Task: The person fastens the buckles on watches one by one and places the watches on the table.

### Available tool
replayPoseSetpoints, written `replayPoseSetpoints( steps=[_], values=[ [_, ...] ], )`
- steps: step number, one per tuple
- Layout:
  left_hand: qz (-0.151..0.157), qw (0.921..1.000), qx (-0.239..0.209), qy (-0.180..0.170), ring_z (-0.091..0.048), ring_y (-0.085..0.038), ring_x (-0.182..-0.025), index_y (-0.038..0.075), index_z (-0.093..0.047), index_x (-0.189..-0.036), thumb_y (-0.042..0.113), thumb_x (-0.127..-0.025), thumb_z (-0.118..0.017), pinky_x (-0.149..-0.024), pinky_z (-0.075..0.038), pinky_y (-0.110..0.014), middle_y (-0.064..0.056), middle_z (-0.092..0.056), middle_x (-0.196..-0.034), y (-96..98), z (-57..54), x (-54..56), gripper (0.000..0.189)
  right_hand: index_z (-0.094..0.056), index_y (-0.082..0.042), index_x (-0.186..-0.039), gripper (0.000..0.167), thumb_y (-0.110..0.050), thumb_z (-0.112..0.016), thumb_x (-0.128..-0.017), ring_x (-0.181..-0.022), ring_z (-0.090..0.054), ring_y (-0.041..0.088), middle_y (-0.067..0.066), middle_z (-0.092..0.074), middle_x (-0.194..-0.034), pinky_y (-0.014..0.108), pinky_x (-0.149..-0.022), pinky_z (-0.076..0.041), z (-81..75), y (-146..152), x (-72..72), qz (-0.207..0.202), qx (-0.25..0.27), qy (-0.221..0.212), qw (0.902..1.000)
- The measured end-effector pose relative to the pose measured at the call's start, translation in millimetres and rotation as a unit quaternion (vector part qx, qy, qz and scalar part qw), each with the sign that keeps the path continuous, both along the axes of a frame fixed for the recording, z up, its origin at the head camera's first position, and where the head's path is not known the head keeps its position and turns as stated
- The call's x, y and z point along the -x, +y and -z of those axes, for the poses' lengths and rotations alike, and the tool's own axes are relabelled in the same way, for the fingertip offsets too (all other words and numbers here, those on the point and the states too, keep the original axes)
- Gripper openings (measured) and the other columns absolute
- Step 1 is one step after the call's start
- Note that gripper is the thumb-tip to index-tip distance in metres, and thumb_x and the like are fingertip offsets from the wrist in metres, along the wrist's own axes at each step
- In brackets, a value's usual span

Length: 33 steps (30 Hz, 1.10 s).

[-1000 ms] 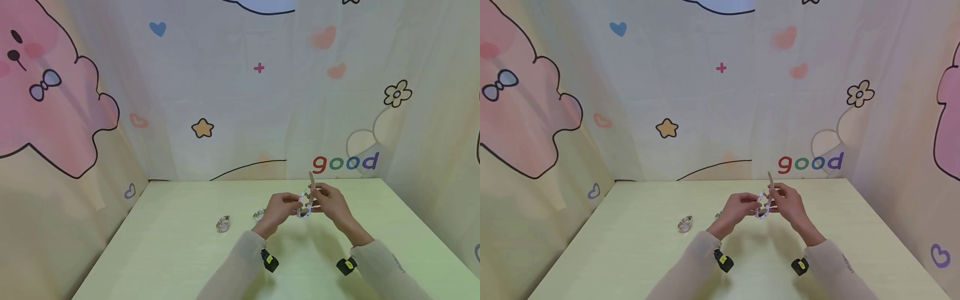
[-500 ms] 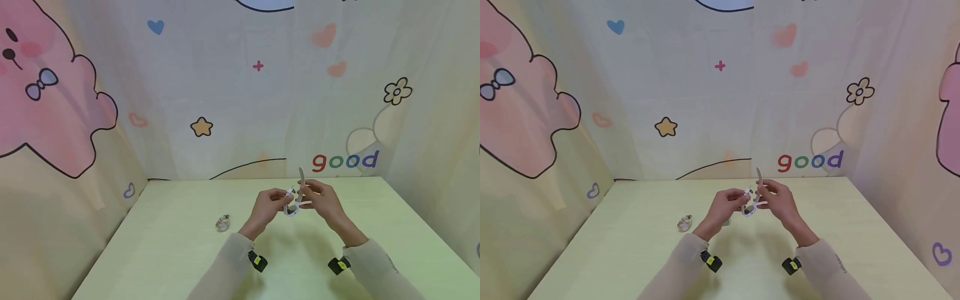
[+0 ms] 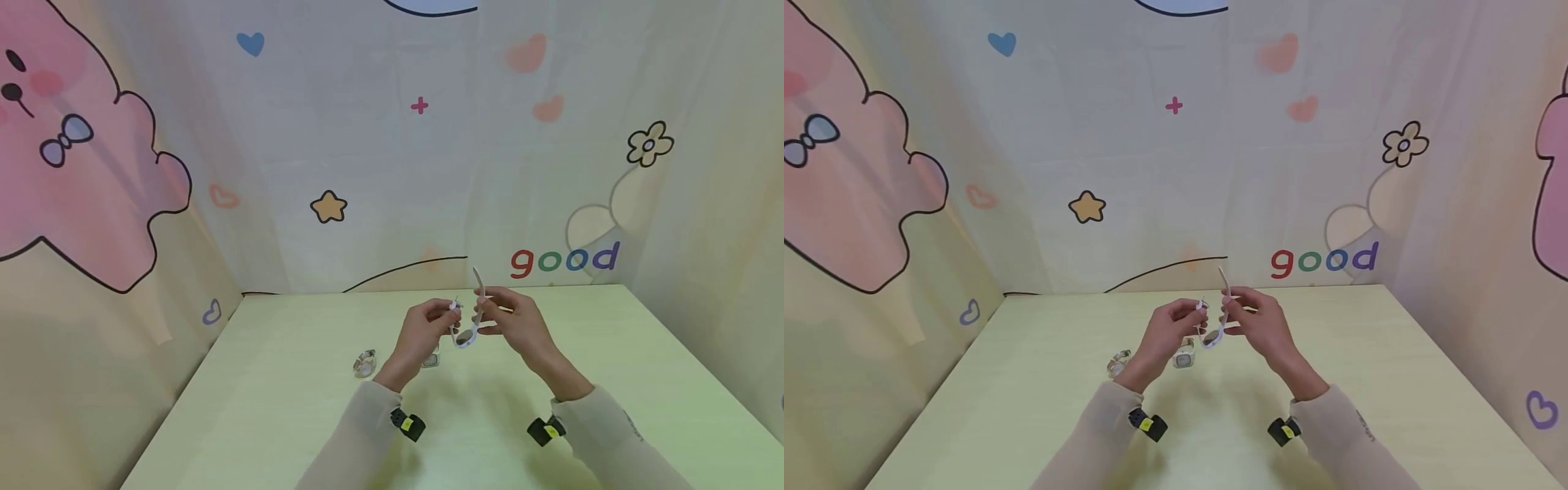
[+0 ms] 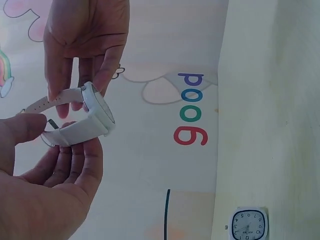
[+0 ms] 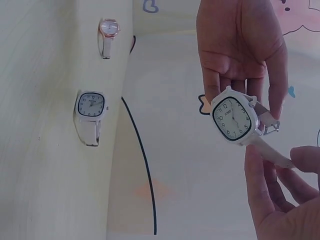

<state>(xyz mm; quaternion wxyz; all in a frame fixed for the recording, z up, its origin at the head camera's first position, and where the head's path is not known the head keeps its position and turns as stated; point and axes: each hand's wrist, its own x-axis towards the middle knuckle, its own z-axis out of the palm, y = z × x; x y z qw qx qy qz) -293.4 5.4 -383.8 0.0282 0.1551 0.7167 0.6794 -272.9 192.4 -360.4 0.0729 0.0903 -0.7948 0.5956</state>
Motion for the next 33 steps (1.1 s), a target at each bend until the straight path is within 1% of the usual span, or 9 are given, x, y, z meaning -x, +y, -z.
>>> replayPoseSetpoints(
  steps=[3, 9, 14, 18, 21, 23, 26, 30, 33],
  values=[
    [0.005, 0.9998, -0.017, 0.002, -0.067, -0.011, -0.086, 0.008, -0.067, -0.118, 0.023, -0.096, -0.064, -0.087, -0.058, -0.032, -0.009, -0.071, -0.105, -5.1, -2.6, -0.9, 0.027, -0.059, -0.005, -0.132, 0.040, -0.026, -0.060, -0.099, -0.092, -0.071, 0.016, 0.023, -0.064, -0.115, 0.033, -0.077, -0.060, -1.3, -1, -1.2, 0.000, -0.003, 0.006, 1.0000],
    [-0.003, 0.9995, -0.029, 0.012, -0.067, -0.012, -0.083, 0.008, -0.067, -0.119, 0.024, -0.096, -0.064, -0.088, -0.058, -0.035, -0.017, -0.070, -0.105, -15.9, -7.1, -1.3, 0.028, -0.060, -0.005, -0.131, 0.041, -0.028, -0.062, -0.097, -0.089, -0.070, 0.014, 0.019, -0.065, -0.111, 0.034, -0.078, -0.060, -5.2, -5, -4.4, -0.001, -0.011, 0.017, 0.9998],
    [-0.002, 0.9995, -0.024, 0.021, -0.065, -0.012, -0.082, 0.008, -0.070, -0.115, 0.033, -0.096, -0.063, -0.087, -0.057, -0.031, -0.010, -0.067, -0.094, -21.5, -8.6, -0.9, 0.032, -0.061, -0.006, -0.130, 0.038, -0.027, -0.063, -0.097, -0.088, -0.070, 0.014, 0.019, -0.065, -0.110, 0.032, -0.076, -0.060, -8.2, -9, -6.6, 0.003, -0.011, 0.018, 0.9998],
    [0.012, 0.9992, -0.031, 0.021, -0.063, -0.013, -0.082, 0.007, -0.069, -0.116, 0.033, -0.099, -0.058, -0.088, -0.057, -0.033, -0.002, -0.064, -0.088, -24.0, -10.6, -2.1, 0.032, -0.061, -0.005, -0.129, 0.038, -0.027, -0.062, -0.097, -0.087, -0.069, 0.013, 0.018, -0.066, -0.109, 0.032, -0.076, -0.060, -9.3, -10, -9.6, 0.000, -0.010, 0.020, 0.9997],
    [0.029, 0.9987, -0.033, 0.026, -0.064, -0.013, -0.084, 0.007, -0.067, -0.118, 0.030, -0.101, -0.054, -0.089, -0.057, -0.033, -0.003, -0.064, -0.090, -26.6, -13.1, -4.8, 0.031, -0.061, -0.005, -0.129, 0.039, -0.027, -0.062, -0.097, -0.086, -0.069, 0.011, 0.017, -0.065, -0.109, 0.033, -0.077, -0.060, -9.6, -11, -11.8, -0.004, -0.010, 0.021, 0.9997],
    [0.033, 0.9983, -0.031, 0.036, -0.065, -0.013, -0.085, 0.008, -0.066, -0.120, 0.028, -0.101, -0.055, -0.089, -0.057, -0.032, -0.007, -0.067, -0.095, -28.8, -14.7, -6.6, 0.030, -0.061, -0.005, -0.129, 0.039, -0.028, -0.063, -0.097, -0.086, -0.069, 0.012, 0.017, -0.065, -0.108, 0.033, -0.077, -0.060, -10.4, -11, -13.3, -0.005, -0.010, 0.022, 0.9997],
    [0.027, 0.9975, -0.035, 0.055, -0.068, -0.015, -0.089, 0.007, -0.065, -0.120, 0.025, -0.100, -0.057, -0.088, -0.057, -0.031, -0.013, -0.070, -0.102, -32.4, -16.7, -8.5, 0.029, -0.062, -0.005, -0.129, 0.040, -0.028, -0.064, -0.096, -0.090, -0.070, 0.020, 0.017, -0.066, -0.107, 0.033, -0.077, -0.060, -12.0, -12, -15.5, -0.005, -0.009, 0.026, 0.9996],
    [0.006, 0.9965, -0.045, 0.070, -0.071, -0.022, -0.096, 0.005, -0.066, -0.119, 0.026, -0.097, -0.061, -0.088, -0.057, -0.030, -0.015, -0.071, -0.107, -36.0, -18.6, -9.7, 0.031, -0.062, -0.006, -0.128, 0.040, -0.029, -0.065, -0.095, -0.095, -0.070, 0.032, 0.018, -0.067, -0.108, 0.031, -0.076, -0.060, -12.3, -14, -17.2, -0.006, -0.016, 0.028, 0.9995],
    [-0.015, 0.9964, -0.049, 0.068, -0.071, -0.021, -0.096, 0.007, -0.068, -0.117, 0.028, -0.096, -0.063, -0.087, -0.058, -0.030, -0.013, -0.071, -0.106, -37.2, -19.9, -10.2, 0.031, -0.063, -0.006, -0.129, 0.042, -0.030, -0.066, -0.095, -0.092, -0.071, 0.027, 0.019, -0.069, -0.107, 0.029, -0.076, -0.060, -10.8, -14, -18.4, -0.010, -0.029, 0.033, 0.9990]
  ],
)
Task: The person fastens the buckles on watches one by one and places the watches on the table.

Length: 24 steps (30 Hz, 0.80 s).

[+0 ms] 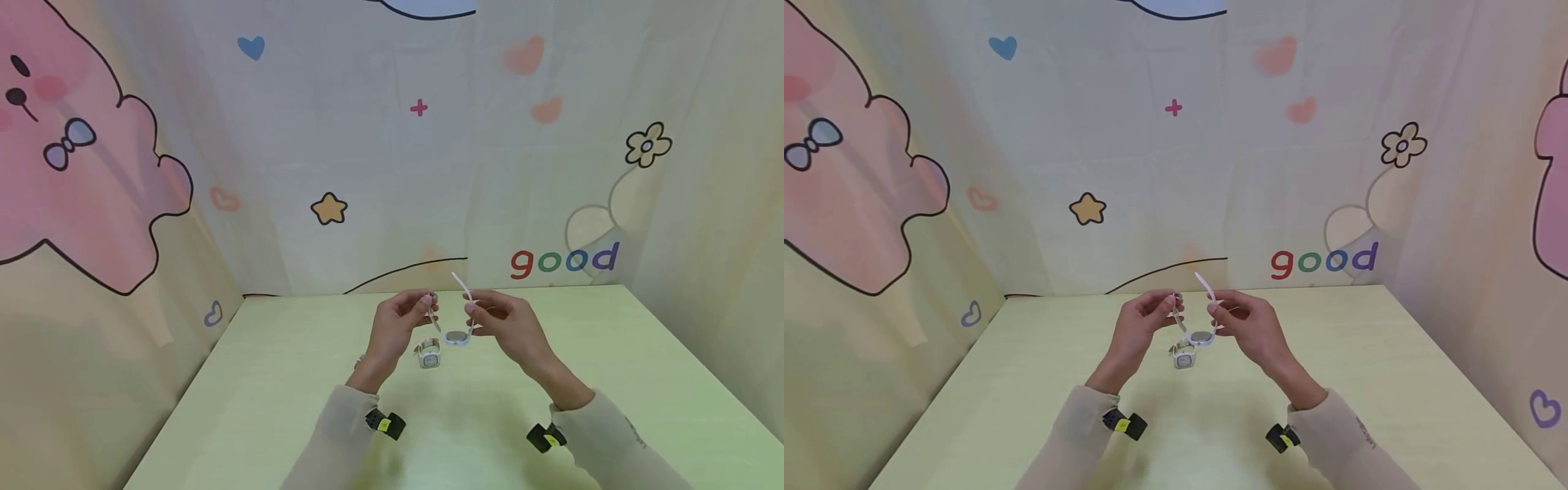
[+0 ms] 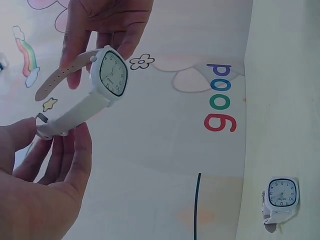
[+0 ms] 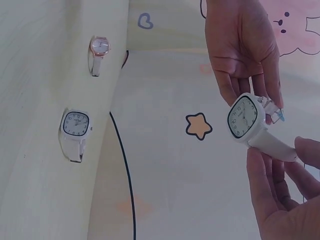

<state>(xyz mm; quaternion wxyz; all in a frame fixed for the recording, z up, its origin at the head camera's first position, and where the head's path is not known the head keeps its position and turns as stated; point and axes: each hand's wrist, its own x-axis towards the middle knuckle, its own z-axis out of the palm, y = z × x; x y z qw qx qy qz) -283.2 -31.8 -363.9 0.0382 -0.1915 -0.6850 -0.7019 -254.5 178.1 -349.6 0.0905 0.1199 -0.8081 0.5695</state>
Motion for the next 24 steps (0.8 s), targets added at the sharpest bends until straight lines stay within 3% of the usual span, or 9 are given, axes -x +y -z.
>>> replayPoseSetpoints(
  steps=[6, 14, 24],
  values=[
    [-0.019, 0.9993, -0.031, -0.007, -0.067, -0.012, -0.089, 0.004, -0.069, -0.116, 0.026, -0.095, -0.065, -0.086, -0.058, -0.032, -0.009, -0.069, -0.099, -1.4, -2.8, -2.2, 0.030, -0.063, -0.007, -0.129, 0.042, -0.031, -0.066, -0.094, -0.086, -0.071, 0.015, 0.018, -0.070, -0.107, 0.028, -0.078, -0.060, 1.5, -1.4, -2.0, -0.001, -0.011, 0.007, 0.9999],
    [-0.009, 0.9978, -0.065, -0.002, -0.067, -0.012, -0.090, 0.000, -0.066, -0.118, 0.024, -0.095, -0.064, -0.089, -0.058, -0.033, 0.000, -0.068, -0.095, -2.5, -5.1, -5.9, 0.033, -0.066, -0.004, -0.124, 0.036, -0.023, -0.068, -0.093, -0.087, -0.071, 0.020, 0.018, -0.071, -0.103, 0.029, -0.076, -0.060, 3.0, -5.9, -7.0, -0.015, -0.034, 0.034, 0.9987],
    [-0.008, 0.9967, -0.080, 0.004, -0.068, -0.010, -0.092, 0.002, -0.067, -0.117, 0.023, -0.095, -0.064, -0.091, -0.057, -0.033, -0.008, -0.069, -0.103, -2.8, -7.0, -8.5, 0.031, -0.069, -0.004, -0.119, 0.032, -0.021, -0.069, -0.092, -0.087, -0.072, 0.023, 0.015, -0.071, -0.104, 0.030, -0.074, -0.060, 3.4, -9.1, -9.4, -0.034, -0.059, 0.053, 0.9963]
  ],
)
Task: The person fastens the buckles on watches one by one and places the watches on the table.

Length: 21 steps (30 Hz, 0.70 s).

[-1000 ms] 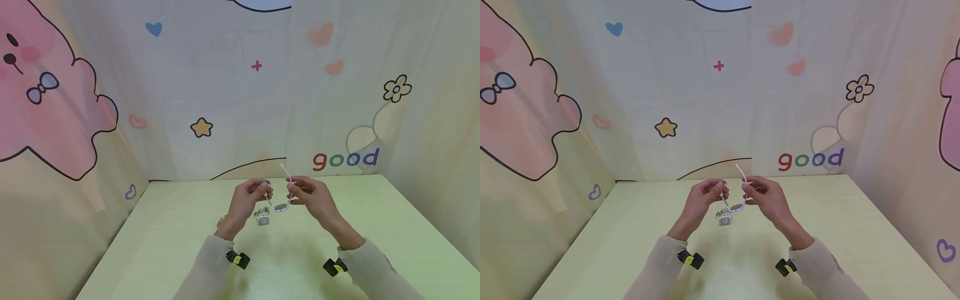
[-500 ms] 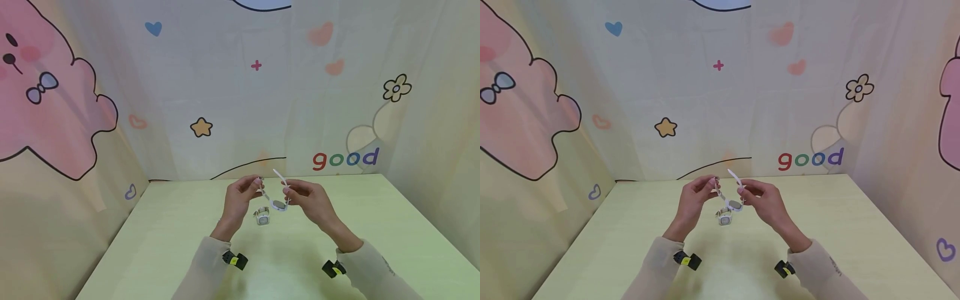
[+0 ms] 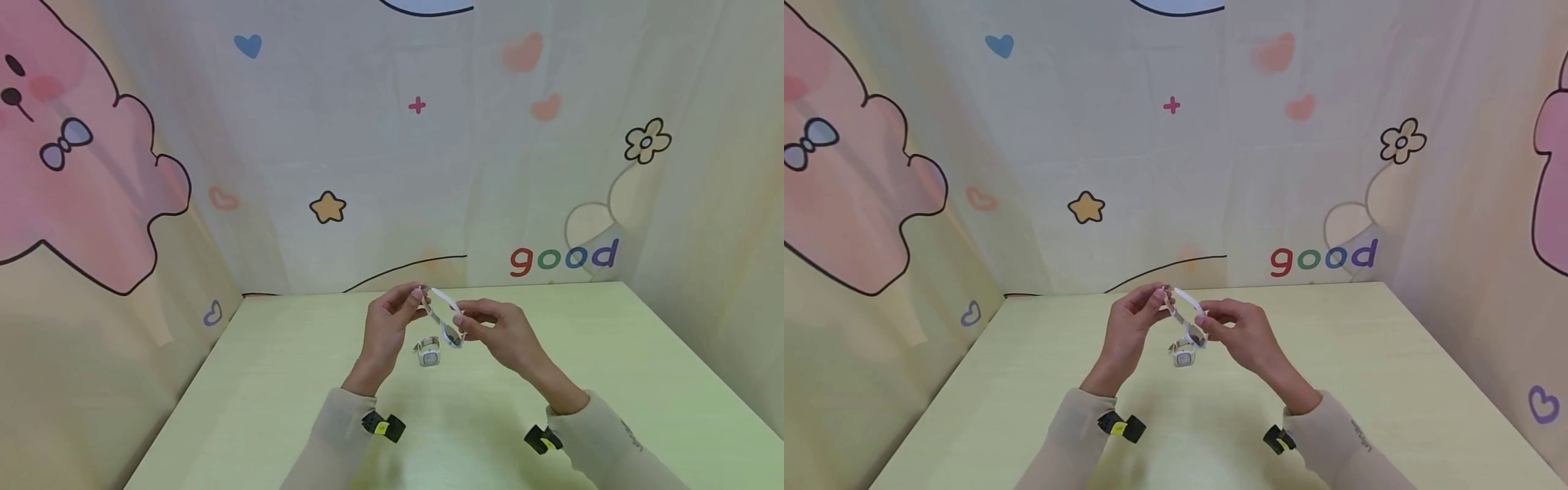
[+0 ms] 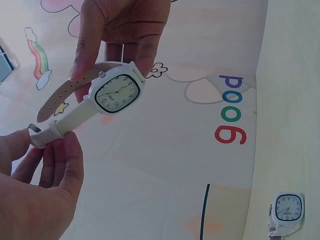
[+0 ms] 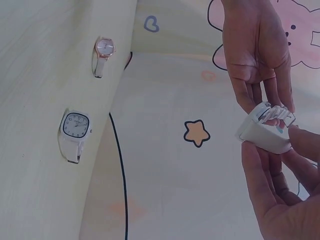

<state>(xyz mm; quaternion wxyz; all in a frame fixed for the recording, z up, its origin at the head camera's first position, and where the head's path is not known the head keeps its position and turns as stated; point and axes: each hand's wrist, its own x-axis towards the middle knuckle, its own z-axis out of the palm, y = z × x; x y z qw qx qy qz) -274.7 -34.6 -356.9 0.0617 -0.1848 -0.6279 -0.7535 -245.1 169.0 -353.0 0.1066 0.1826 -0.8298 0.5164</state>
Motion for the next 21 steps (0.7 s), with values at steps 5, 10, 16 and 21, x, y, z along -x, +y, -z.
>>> replayPoseSetpoints(
  steps=[5, 10, 16, 21],
  values=[
    [0.000, 1.0000, 0.001, 0.004, -0.068, -0.014, -0.096, 0.002, -0.067, -0.118, 0.022, -0.096, -0.063, -0.092, -0.056, -0.032, -0.016, -0.068, -0.113, -0.4, -0.2, -0.5, 0.030, -0.070, -0.003, -0.117, 0.030, -0.019, -0.070, -0.092, -0.087, -0.073, 0.023, 0.015, -0.072, -0.105, 0.031, -0.073, -0.060, -1.7, -0.7, -0.1, -0.010, -0.009, 0.003, 0.9999],
    [-0.005, 1.0000, 0.006, 0.006, -0.069, -0.016, -0.095, 0.002, -0.068, -0.117, 0.023, -0.096, -0.064, -0.092, -0.056, -0.032, -0.014, -0.070, -0.110, 0.4, -0.3, -1.4, 0.030, -0.071, -0.004, -0.117, 0.029, -0.018, -0.070, -0.091, -0.087, -0.073, 0.024, 0.015, -0.072, -0.104, 0.030, -0.072, -0.060, -2.8, -1.7, -0.1, -0.012, -0.013, 0.009, 0.9998],
    [-0.001, 0.9993, 0.036, 0.004, -0.070, -0.018, -0.099, 0.005, -0.068, -0.116, 0.023, -0.096, -0.063, -0.094, -0.055, -0.033, -0.018, -0.072, -0.109, -0.2, 2.3, -1.9, 0.028, -0.071, -0.003, -0.117, 0.030, -0.018, -0.071, -0.090, -0.088, -0.073, 0.025, 0.016, -0.072, -0.104, 0.030, -0.071, -0.060, -4.1, -2.0, -1.8, -0.010, -0.007, 0.011, 0.9999],
    [0.010, 0.9984, 0.055, 0.006, -0.068, -0.031, -0.104, 0.007, -0.068, -0.116, 0.022, -0.097, -0.062, -0.094, -0.055, -0.033, -0.017, -0.072, -0.107, -1.2, 3.9, -3.0, 0.025, -0.070, -0.002, -0.117, 0.030, -0.017, -0.071, -0.091, -0.089, -0.073, 0.025, 0.016, -0.071, -0.105, 0.029, -0.071, -0.060, -4.2, -1.9, -2.5, -0.003, -0.007, 0.010, 0.9999]
  ],
)
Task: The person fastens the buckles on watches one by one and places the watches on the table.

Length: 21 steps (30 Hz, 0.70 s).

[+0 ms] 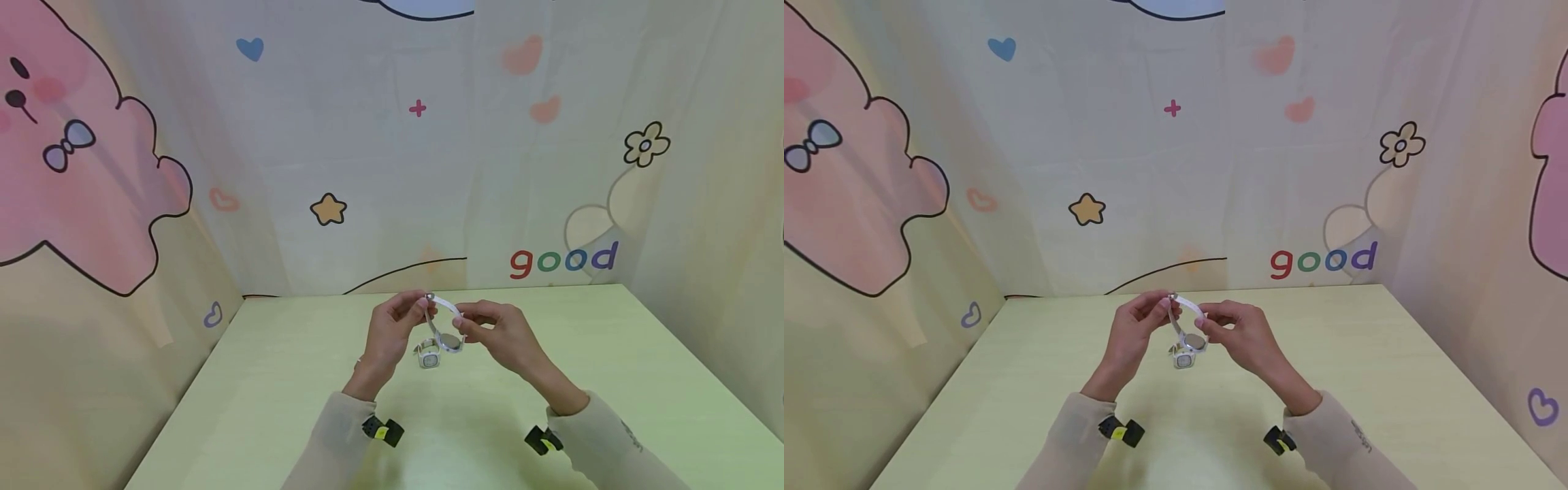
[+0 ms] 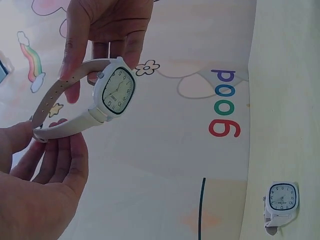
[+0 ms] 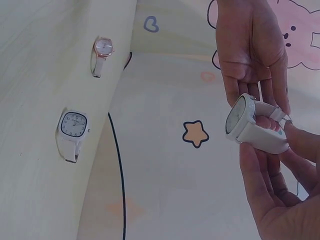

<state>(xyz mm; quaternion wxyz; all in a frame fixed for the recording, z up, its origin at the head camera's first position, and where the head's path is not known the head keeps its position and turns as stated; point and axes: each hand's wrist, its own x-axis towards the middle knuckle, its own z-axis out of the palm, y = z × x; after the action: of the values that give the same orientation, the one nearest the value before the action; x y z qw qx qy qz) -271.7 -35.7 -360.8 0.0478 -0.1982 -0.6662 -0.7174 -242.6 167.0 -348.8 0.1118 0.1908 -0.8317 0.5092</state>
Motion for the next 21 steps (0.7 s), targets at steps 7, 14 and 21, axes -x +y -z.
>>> replayPoseSetpoints(
  steps=[7, 14, 21],
  values=[
    [0.004, 1.0000, 0.002, 0.001, -0.069, -0.016, -0.091, 0.004, -0.068, -0.115, 0.023, -0.096, -0.064, -0.093, -0.055, -0.033, -0.016, -0.071, -0.101, 0.8, 0.9, -0.1, 0.027, -0.071, -0.004, -0.116, 0.029, -0.018, -0.071, -0.091, -0.087, -0.072, 0.022, 0.015, -0.071, -0.105, 0.030, -0.071, -0.060, 0.3, -2.9, 2.8, -0.005, 0.003, 0.002, 1.0000],
    [-0.008, 0.9999, -0.002, -0.008, -0.066, -0.011, -0.082, 0.005, -0.068, -0.115, 0.025, -0.095, -0.066, -0.089, -0.055, -0.029, 0.004, -0.068, -0.088, 1.3, 1.1, -0.5, 0.029, -0.073, -0.007, -0.113, 0.026, -0.019, -0.071, -0.091, -0.082, -0.070, 0.017, 0.011, -0.071, -0.099, 0.027, -0.071, -0.060, -2.4, -5.4, 1.7, -0.004, -0.008, 0.007, 0.9999],
    [0.012, 0.9995, -0.020, -0.020, -0.064, -0.012, -0.081, 0.006, -0.068, -0.118, 0.025, -0.095, -0.065, -0.085, -0.056, -0.027, 0.004, -0.067, -0.088, 0.6, 0.1, -1.8, 0.030, -0.073, -0.010, -0.114, 0.026, -0.022, -0.071, -0.091, -0.079, -0.068, 0.018, 0.007, -0.071, -0.095, 0.028, -0.067, -0.056, -4.3, -6.0, 1.5, 0.008, -0.050, 0.017, 0.9986]
  ],
)
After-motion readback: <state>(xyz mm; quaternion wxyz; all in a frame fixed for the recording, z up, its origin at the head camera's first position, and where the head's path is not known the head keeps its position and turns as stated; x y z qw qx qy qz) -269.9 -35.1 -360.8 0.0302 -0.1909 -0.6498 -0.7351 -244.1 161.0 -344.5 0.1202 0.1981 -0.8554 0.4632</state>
